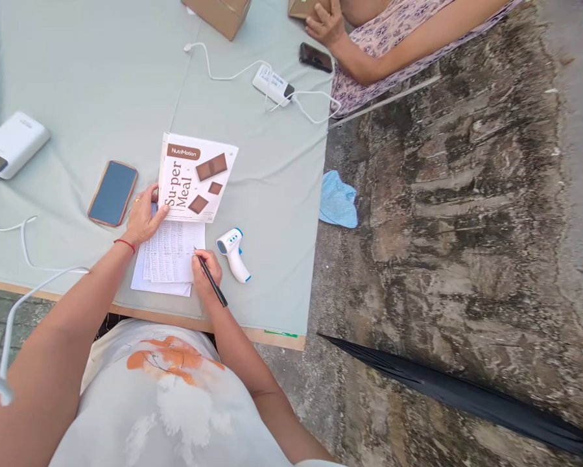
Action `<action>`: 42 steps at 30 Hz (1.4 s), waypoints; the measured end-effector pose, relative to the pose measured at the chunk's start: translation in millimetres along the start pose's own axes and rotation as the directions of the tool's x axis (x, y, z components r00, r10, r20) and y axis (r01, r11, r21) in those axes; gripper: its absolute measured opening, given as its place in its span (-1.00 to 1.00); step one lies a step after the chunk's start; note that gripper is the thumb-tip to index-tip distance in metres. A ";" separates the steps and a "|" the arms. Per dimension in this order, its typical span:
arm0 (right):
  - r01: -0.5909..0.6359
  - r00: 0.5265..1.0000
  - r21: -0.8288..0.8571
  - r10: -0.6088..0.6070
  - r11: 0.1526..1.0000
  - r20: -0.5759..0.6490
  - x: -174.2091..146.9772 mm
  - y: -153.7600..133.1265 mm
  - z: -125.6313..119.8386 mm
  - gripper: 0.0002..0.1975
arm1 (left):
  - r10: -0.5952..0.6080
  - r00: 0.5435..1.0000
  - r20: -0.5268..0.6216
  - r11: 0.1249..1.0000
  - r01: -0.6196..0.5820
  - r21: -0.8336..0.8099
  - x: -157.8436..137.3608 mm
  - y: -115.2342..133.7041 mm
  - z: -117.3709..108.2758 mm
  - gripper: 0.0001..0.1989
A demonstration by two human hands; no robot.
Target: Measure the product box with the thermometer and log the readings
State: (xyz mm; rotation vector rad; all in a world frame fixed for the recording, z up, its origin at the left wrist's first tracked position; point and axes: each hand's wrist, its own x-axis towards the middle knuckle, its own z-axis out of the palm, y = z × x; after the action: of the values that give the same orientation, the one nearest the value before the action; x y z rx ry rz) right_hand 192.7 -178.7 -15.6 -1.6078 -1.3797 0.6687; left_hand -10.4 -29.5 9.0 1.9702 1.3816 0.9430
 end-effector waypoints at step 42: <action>-0.483 0.872 0.574 0.424 0.661 0.245 71.8 -38.4 12.9 -0.50 | -0.105 0.994 0.029 0.993 0.104 0.057 -1.4 -8.3 -3.4 -0.36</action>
State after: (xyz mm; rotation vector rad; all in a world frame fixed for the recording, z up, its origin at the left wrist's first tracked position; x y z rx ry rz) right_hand 180.2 -106.6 22.4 -1.3671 -0.6614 1.3585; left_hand -18.1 -28.0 4.5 1.9237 1.4917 0.8306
